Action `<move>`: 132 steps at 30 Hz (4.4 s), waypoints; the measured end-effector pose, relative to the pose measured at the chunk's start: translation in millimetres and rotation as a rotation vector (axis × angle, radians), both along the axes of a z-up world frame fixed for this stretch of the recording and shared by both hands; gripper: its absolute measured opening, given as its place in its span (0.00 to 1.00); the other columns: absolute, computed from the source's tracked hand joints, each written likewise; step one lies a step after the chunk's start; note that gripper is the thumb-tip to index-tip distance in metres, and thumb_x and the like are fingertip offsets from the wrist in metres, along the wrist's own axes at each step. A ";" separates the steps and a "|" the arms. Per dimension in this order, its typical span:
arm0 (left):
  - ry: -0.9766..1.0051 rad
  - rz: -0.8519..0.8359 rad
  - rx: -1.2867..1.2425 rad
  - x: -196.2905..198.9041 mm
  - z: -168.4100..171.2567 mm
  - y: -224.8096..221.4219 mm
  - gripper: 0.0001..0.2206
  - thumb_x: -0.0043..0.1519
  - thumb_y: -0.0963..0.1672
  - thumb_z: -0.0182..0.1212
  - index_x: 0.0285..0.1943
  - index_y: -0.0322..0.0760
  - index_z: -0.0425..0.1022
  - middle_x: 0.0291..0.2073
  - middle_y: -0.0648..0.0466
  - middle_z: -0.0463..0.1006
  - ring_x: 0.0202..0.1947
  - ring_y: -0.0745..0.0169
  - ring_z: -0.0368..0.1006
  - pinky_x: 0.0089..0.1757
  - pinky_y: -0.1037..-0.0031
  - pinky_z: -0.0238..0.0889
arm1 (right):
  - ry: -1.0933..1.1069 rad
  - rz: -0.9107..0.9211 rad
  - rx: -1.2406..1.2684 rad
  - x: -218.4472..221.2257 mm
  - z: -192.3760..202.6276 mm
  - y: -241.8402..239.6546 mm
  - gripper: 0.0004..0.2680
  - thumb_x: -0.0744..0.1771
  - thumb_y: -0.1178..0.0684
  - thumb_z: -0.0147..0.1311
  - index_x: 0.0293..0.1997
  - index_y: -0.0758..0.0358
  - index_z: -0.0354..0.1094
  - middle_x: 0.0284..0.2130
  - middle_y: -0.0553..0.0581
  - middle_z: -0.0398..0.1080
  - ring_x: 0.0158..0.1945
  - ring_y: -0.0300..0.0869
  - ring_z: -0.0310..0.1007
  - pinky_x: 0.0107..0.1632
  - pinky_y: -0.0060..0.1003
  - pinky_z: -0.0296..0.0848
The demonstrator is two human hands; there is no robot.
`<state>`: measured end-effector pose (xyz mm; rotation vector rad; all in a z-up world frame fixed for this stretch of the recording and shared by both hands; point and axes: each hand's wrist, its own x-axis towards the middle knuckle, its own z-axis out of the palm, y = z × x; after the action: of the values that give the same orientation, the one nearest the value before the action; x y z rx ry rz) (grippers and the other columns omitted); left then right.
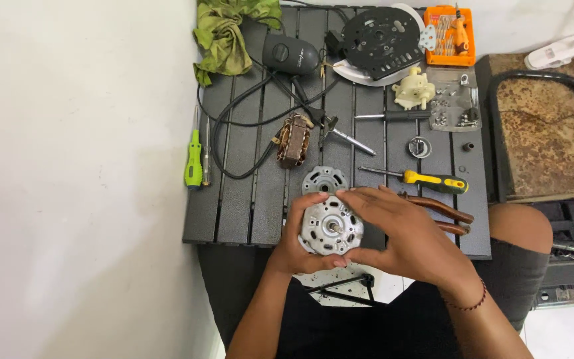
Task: Disassembling a small electric motor using pliers and a screwdriver on a workbench
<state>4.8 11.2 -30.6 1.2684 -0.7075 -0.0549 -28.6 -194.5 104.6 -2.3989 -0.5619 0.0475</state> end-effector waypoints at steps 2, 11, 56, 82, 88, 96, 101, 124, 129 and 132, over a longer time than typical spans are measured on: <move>-0.011 0.033 0.044 -0.6 2.0 1.0 0.43 0.50 0.54 0.76 0.70 0.34 0.58 0.63 0.47 0.65 0.65 0.53 0.65 0.65 0.64 0.58 | -0.015 0.025 0.000 1.6 -5.1 -1.3 0.31 0.61 0.43 0.70 0.70 0.61 0.59 0.66 0.60 0.66 0.70 0.51 0.63 0.68 0.48 0.59; 0.200 -0.049 -0.016 -5.9 33.1 -0.5 0.69 0.32 0.56 0.78 0.80 0.37 0.30 0.69 0.40 0.61 0.71 0.47 0.60 0.69 0.56 0.50 | -0.098 0.065 0.169 -5.7 -25.1 0.0 0.33 0.61 0.38 0.66 0.70 0.64 0.58 0.66 0.61 0.66 0.71 0.52 0.64 0.75 0.54 0.55; -0.091 0.714 1.467 130.0 41.4 58.3 0.27 0.60 0.48 0.66 0.67 0.41 0.65 0.53 0.44 0.69 0.52 0.35 0.67 0.44 0.41 0.63 | 0.694 -0.212 2.185 -58.0 -91.5 -13.4 0.28 0.69 0.39 0.61 0.73 0.63 0.50 0.62 0.82 0.60 0.62 0.69 0.66 0.63 0.57 0.70; 0.442 0.506 1.441 119.4 60.4 -145.8 0.13 0.66 0.50 0.59 0.44 0.38 0.81 0.40 0.48 0.83 0.41 0.45 0.81 0.35 0.57 0.76 | 0.290 -0.383 2.044 -102.2 -71.6 -54.7 0.29 0.69 0.40 0.66 0.72 0.65 0.54 0.64 0.75 0.61 0.59 0.69 0.69 0.59 0.60 0.72; 0.234 0.643 1.219 96.8 76.6 -125.1 0.15 0.65 0.49 0.49 0.35 0.36 0.78 0.30 0.43 0.81 0.31 0.42 0.79 0.30 0.49 0.72 | 0.337 -0.395 1.990 -91.1 -81.6 -52.3 0.28 0.69 0.38 0.60 0.71 0.65 0.56 0.65 0.76 0.62 0.61 0.73 0.67 0.61 0.60 0.70; 0.100 -0.051 0.255 71.8 79.0 -59.1 0.11 0.66 0.37 0.48 0.37 0.28 0.78 0.24 0.47 0.77 0.33 0.61 0.70 0.35 0.65 0.68 | -0.184 -0.539 1.089 -16.2 -106.1 -77.8 0.28 0.67 0.37 0.51 0.66 0.76 0.62 0.54 0.72 0.73 0.59 0.53 0.71 0.64 0.59 0.68; 0.133 -0.123 0.095 65.6 70.7 -60.7 0.10 0.68 0.39 0.50 0.48 0.28 0.78 0.37 0.39 0.80 0.41 0.51 0.73 0.44 0.60 0.69 | -0.303 -0.370 0.685 24.1 -36.0 -62.7 0.31 0.60 0.39 0.63 0.65 0.73 0.64 0.54 0.77 0.72 0.59 0.67 0.71 0.60 0.64 0.69; 0.138 -0.309 -0.232 63.1 -3.8 -46.7 0.16 0.66 0.44 0.46 0.41 0.27 0.80 0.30 0.41 0.79 0.30 0.47 0.75 0.41 0.59 0.68 | -0.190 -0.104 0.463 16.5 -17.6 -33.3 0.25 0.54 0.52 0.77 0.56 0.61 0.76 0.53 0.73 0.75 0.53 0.68 0.78 0.51 0.58 0.75; 0.394 -0.286 -0.290 50.1 -31.5 -46.4 0.49 0.50 0.67 0.61 0.66 0.26 0.64 0.50 0.39 0.75 0.52 0.48 0.69 0.53 0.57 0.64 | -0.229 -0.129 0.432 14.7 -20.4 -35.4 0.23 0.54 0.49 0.76 0.52 0.59 0.78 0.50 0.70 0.77 0.50 0.65 0.80 0.50 0.54 0.77; 0.344 -0.333 -0.376 45.7 0.6 -53.9 0.46 0.55 0.64 0.60 0.68 0.30 0.50 0.54 0.35 0.68 0.57 0.40 0.65 0.59 0.48 0.60 | -0.244 -0.134 0.431 15.0 -16.1 -39.4 0.22 0.53 0.49 0.76 0.50 0.60 0.79 0.48 0.70 0.78 0.49 0.64 0.81 0.50 0.53 0.77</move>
<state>50.5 -42.7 -30.0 0.7479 -0.5891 -0.3866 -13.6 -233.9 88.5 -2.0231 -0.4638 -0.3903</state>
